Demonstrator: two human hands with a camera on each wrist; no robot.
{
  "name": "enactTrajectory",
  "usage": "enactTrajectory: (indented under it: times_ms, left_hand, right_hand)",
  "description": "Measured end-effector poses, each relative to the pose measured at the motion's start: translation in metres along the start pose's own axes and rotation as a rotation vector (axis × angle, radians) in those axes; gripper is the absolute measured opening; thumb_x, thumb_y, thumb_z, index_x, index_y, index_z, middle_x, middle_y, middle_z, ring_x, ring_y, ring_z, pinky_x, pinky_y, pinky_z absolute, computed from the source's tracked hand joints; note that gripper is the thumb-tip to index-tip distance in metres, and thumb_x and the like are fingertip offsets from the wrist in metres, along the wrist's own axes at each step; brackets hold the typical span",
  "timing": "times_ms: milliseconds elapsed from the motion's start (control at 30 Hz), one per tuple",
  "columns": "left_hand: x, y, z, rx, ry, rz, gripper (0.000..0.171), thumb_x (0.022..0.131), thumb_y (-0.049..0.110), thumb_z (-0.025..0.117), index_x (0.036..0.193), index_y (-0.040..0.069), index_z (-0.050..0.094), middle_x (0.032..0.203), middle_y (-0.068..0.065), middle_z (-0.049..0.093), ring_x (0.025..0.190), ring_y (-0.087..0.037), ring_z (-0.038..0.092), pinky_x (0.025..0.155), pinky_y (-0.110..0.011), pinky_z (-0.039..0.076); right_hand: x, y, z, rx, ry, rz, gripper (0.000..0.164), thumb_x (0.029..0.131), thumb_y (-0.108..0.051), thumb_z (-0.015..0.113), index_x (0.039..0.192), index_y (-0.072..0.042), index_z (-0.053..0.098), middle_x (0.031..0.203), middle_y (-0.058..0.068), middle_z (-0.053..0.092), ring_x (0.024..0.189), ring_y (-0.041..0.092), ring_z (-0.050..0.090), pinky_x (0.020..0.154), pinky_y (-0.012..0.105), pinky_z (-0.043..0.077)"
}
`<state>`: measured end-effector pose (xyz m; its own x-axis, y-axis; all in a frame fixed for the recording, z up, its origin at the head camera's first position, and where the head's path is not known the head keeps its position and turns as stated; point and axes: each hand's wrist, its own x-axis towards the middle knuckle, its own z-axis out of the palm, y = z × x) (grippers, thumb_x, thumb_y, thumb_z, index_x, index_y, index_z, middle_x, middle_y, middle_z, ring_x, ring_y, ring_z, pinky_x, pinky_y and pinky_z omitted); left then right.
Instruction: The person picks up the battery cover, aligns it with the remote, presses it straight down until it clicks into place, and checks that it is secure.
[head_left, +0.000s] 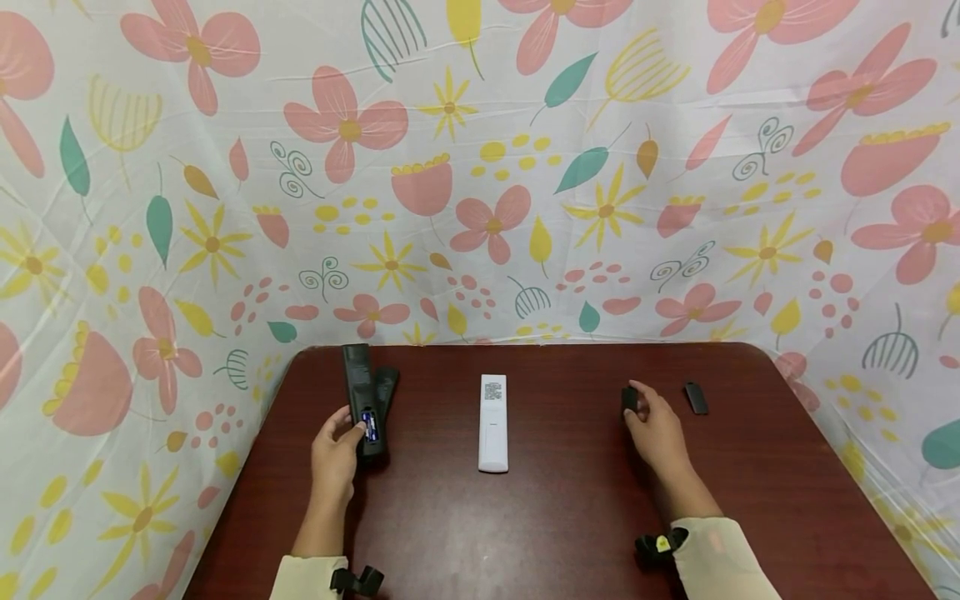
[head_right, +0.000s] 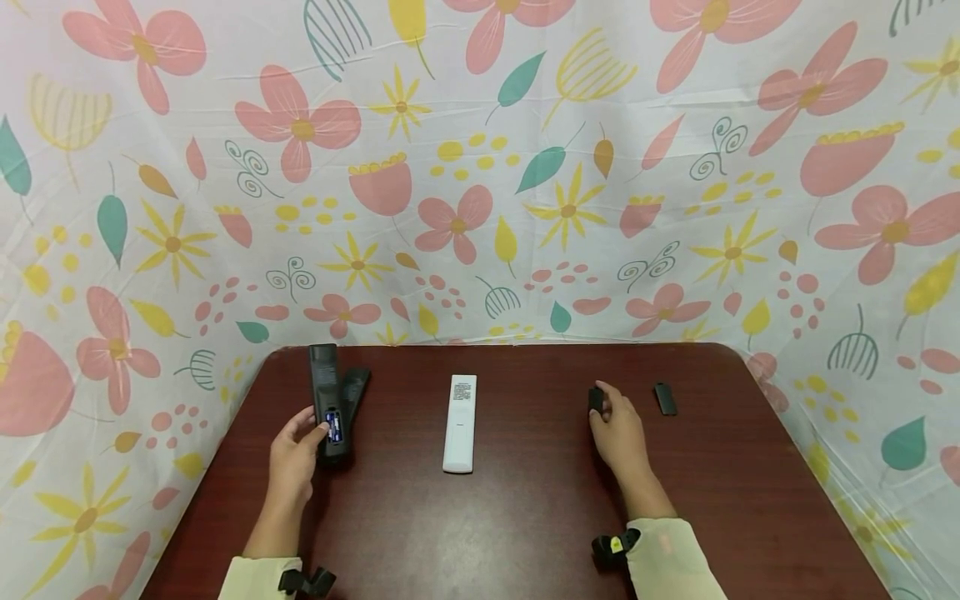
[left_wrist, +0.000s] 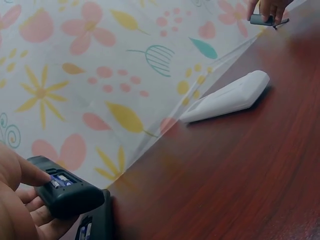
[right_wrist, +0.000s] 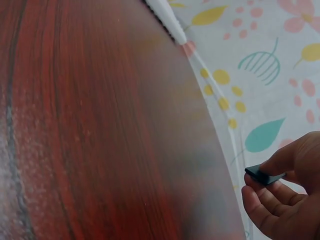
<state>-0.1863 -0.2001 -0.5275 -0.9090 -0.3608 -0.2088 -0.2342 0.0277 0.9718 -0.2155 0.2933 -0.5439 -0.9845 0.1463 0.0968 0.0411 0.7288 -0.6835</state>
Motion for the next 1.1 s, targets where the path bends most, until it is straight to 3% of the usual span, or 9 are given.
enactTrajectory:
  times_ms: [300, 467, 533, 700, 833, 1100]
  left_hand:
    - [-0.004, -0.001, 0.009, -0.026, -0.041, 0.011, 0.05, 0.101, 0.012, 0.059, 0.149, 0.009, 0.046, 0.149, -0.015, 0.045, 0.132, -0.027, 0.051, 0.086, -0.013, 0.043]
    - [-0.004, -0.004, 0.016, -0.058, -0.046, 0.046, 0.048, 0.1, 0.006, 0.058, 0.147, 0.003, 0.048, 0.144, -0.02, 0.05, 0.111, -0.011, 0.058, 0.083, -0.011, 0.045]
    - [-0.006, -0.003, 0.018, -0.059, -0.051, 0.052, 0.048, 0.1, 0.005, 0.058, 0.147, 0.002, 0.048, 0.145, -0.022, 0.051, 0.109, -0.009, 0.057, 0.085, -0.011, 0.045]
    - [-0.007, -0.002, 0.021, -0.058, -0.089, 0.042, 0.052, 0.101, 0.009, 0.057, 0.151, 0.005, 0.044, 0.15, -0.021, 0.049, 0.13, -0.027, 0.049, 0.103, -0.029, 0.041]
    - [-0.007, -0.004, 0.025, -0.072, -0.119, 0.032, 0.053, 0.102, 0.01, 0.057, 0.152, 0.007, 0.041, 0.152, -0.02, 0.048, 0.136, -0.03, 0.047, 0.113, -0.044, 0.037]
    - [-0.007, -0.006, 0.035, -0.092, -0.121, 0.05, 0.052, 0.101, 0.007, 0.057, 0.151, 0.005, 0.043, 0.152, -0.022, 0.046, 0.138, -0.032, 0.045, 0.115, -0.049, 0.035]
  right_hand:
    - [-0.003, -0.004, 0.002, 0.024, -0.027, 0.022, 0.055, 0.101, -0.013, 0.055, 0.154, -0.011, 0.04, 0.122, 0.023, 0.059, 0.104, 0.034, 0.061, 0.079, 0.042, 0.048]
    - [-0.006, -0.008, 0.004, 0.036, -0.03, 0.018, 0.054, 0.102, -0.013, 0.054, 0.154, -0.011, 0.041, 0.123, 0.023, 0.058, 0.105, 0.034, 0.061, 0.079, 0.042, 0.049]
    - [-0.006, -0.009, 0.005, 0.039, -0.029, 0.014, 0.053, 0.102, -0.013, 0.054, 0.153, -0.011, 0.041, 0.122, 0.023, 0.059, 0.105, 0.033, 0.062, 0.079, 0.042, 0.049]
    - [-0.008, -0.012, 0.007, 0.043, -0.036, 0.011, 0.053, 0.102, -0.014, 0.055, 0.154, -0.013, 0.041, 0.121, 0.021, 0.059, 0.103, 0.032, 0.061, 0.076, 0.038, 0.048]
    - [-0.009, -0.014, 0.01, 0.053, -0.037, 0.009, 0.052, 0.102, -0.014, 0.055, 0.153, -0.013, 0.042, 0.12, 0.02, 0.059, 0.102, 0.031, 0.061, 0.076, 0.036, 0.047]
    - [-0.01, -0.02, 0.013, 0.064, -0.035, -0.005, 0.049, 0.103, -0.015, 0.054, 0.152, -0.013, 0.044, 0.117, 0.018, 0.059, 0.097, 0.027, 0.057, 0.075, 0.035, 0.044]
